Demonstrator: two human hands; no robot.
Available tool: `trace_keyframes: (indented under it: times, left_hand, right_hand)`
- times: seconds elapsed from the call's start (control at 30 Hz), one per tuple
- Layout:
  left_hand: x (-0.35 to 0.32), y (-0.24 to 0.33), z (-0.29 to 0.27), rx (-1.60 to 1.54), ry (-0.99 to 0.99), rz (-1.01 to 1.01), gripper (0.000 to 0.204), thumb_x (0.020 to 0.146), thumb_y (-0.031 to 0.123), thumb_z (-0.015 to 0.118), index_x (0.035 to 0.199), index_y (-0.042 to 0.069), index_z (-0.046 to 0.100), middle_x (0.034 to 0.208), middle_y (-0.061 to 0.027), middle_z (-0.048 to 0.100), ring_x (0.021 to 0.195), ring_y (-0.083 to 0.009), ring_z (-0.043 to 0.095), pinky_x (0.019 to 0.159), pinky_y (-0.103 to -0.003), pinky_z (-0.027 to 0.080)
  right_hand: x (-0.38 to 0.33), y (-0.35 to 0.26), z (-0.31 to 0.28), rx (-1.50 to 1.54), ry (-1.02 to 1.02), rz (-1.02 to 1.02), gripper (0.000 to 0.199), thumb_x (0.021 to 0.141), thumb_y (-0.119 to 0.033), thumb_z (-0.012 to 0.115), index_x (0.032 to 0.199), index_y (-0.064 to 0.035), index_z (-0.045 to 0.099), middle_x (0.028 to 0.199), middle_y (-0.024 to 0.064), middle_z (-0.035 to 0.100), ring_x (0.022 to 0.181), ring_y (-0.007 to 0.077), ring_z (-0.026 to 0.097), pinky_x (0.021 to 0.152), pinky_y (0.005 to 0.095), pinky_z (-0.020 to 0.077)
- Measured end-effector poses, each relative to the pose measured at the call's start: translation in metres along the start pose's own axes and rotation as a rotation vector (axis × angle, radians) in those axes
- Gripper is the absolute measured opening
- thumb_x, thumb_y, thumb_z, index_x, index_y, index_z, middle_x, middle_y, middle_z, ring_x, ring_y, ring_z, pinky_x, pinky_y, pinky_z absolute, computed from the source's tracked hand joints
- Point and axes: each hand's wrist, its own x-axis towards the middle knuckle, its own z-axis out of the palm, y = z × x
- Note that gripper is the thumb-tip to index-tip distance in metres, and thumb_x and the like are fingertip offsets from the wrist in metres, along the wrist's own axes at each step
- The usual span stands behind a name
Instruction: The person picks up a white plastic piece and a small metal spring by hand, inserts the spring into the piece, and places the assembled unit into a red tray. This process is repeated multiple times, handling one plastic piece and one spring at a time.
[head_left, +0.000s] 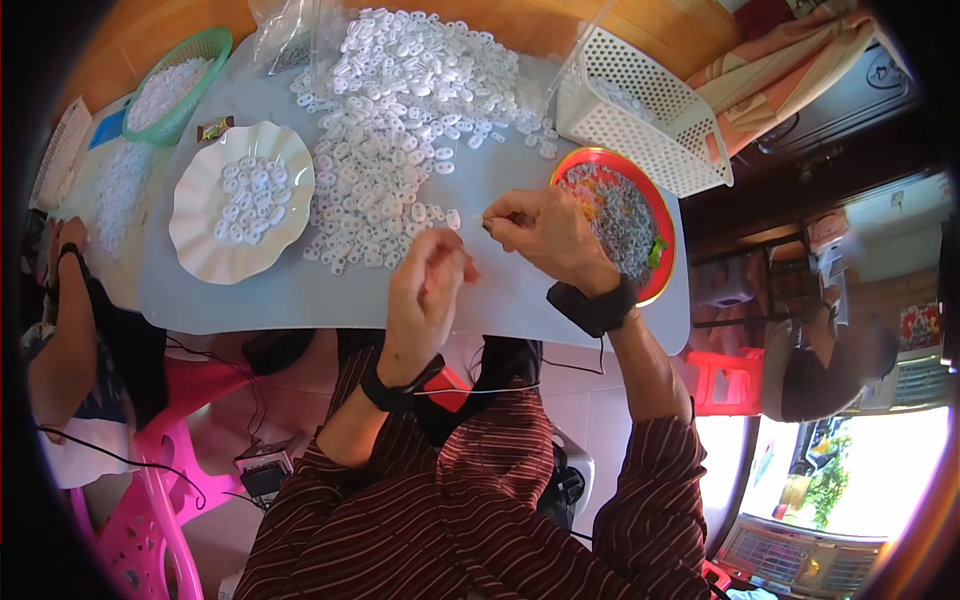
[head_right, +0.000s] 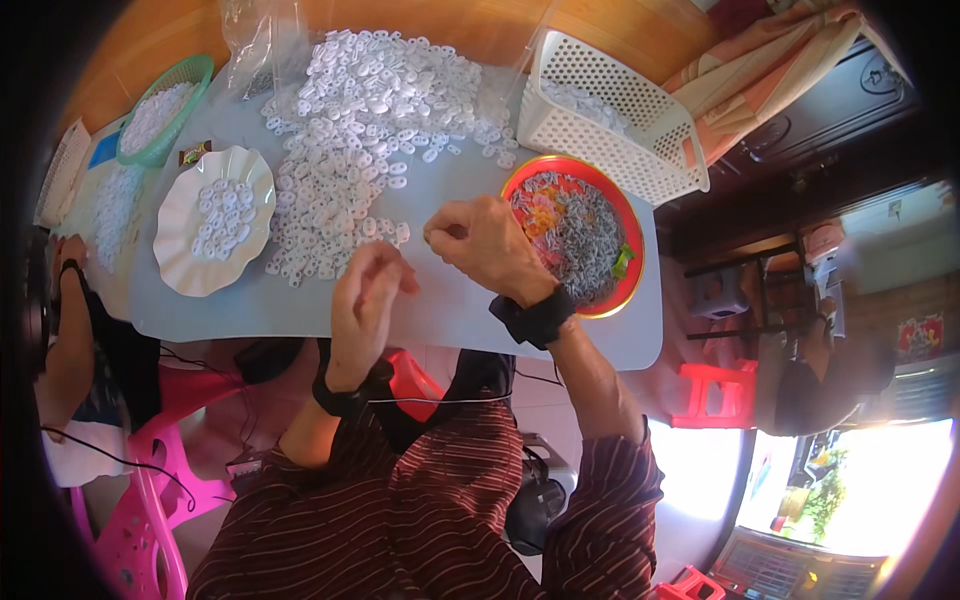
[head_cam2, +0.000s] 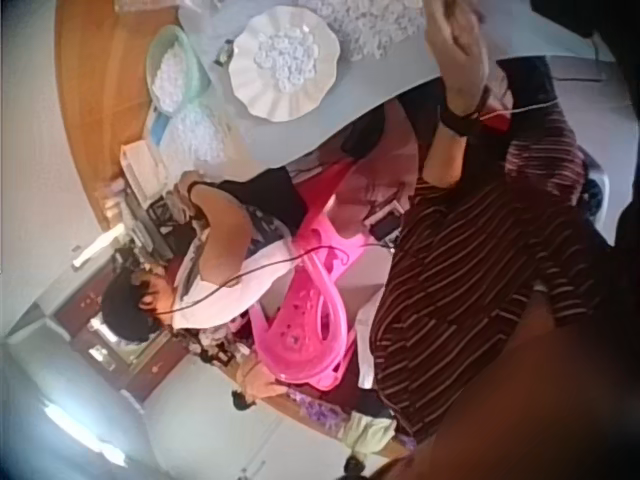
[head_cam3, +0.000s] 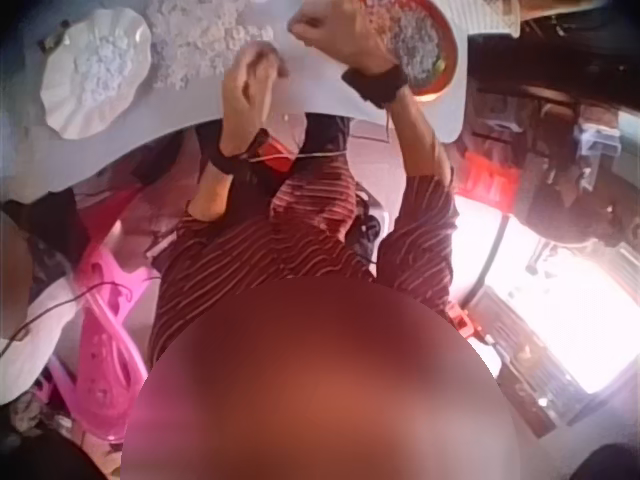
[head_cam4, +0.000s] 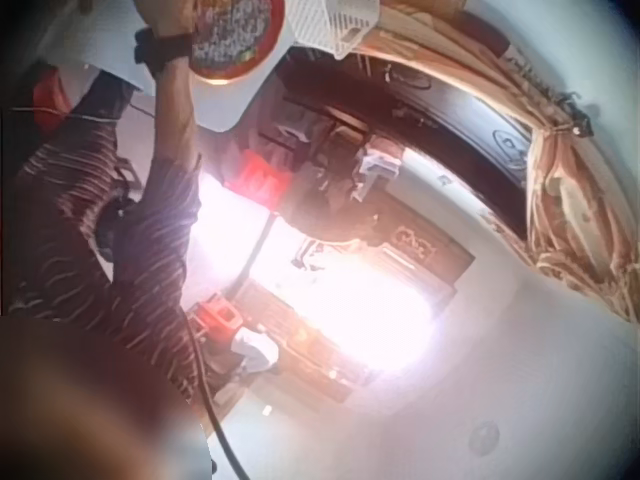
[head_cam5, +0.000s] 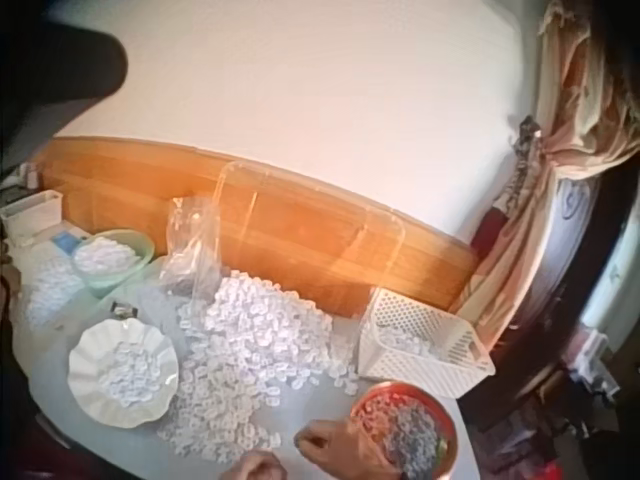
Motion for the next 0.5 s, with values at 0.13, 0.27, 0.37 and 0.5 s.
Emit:
trace_keyframes:
  times: [0.13,0.27,0.37,0.5]
  left_hand:
    - [0.006,-0.003,-0.002,-0.054,-0.07,-0.095,0.016,0.095,0.011,0.052,0.102,-0.003,0.053,0.081,-0.0058,0.062,0.077,-0.0094,0.058,0.07,-0.023,0.045]
    - [0.004,-0.007,0.0,0.004,-0.133,-0.086,0.016,0.095,0.011,0.053,0.099,-0.004,0.055,0.082,-0.0057,0.062,0.076,-0.0094,0.059,0.07,-0.022,0.046]
    - [0.004,-0.005,0.007,-0.04,-0.128,-0.092,0.015,0.095,0.011,0.053,0.097,-0.004,0.056,0.081,-0.0054,0.062,0.075,-0.0095,0.059,0.07,-0.022,0.045]
    - [0.002,0.002,0.011,-0.041,-0.16,-0.123,0.013,0.095,0.01,0.053,0.098,-0.003,0.055,0.082,-0.0049,0.061,0.076,-0.0094,0.059,0.07,-0.021,0.045]
  right_hand:
    - [-0.021,-0.007,0.001,0.153,-0.064,0.052,0.016,0.079,-0.008,0.06,0.086,0.0032,0.068,0.067,0.0079,0.065,0.061,0.0104,0.06,0.059,0.0253,0.049]
    - [-0.034,-0.003,0.001,0.216,-0.054,0.039,0.014,0.084,-0.009,0.061,0.088,0.0021,0.068,0.068,0.0038,0.063,0.061,0.008,0.058,0.057,0.0229,0.0471]
    - [-0.041,0.004,0.001,0.221,-0.01,0.014,0.013,0.086,-0.01,0.062,0.089,0.0018,0.067,0.069,0.0013,0.061,0.06,0.0055,0.055,0.054,0.0213,0.0444]
    - [-0.045,0.006,0.005,0.181,0.069,-0.095,0.008,0.084,-0.005,0.063,0.086,0.0013,0.066,0.065,0.0025,0.061,0.058,0.0054,0.054,0.051,0.022,0.0431]
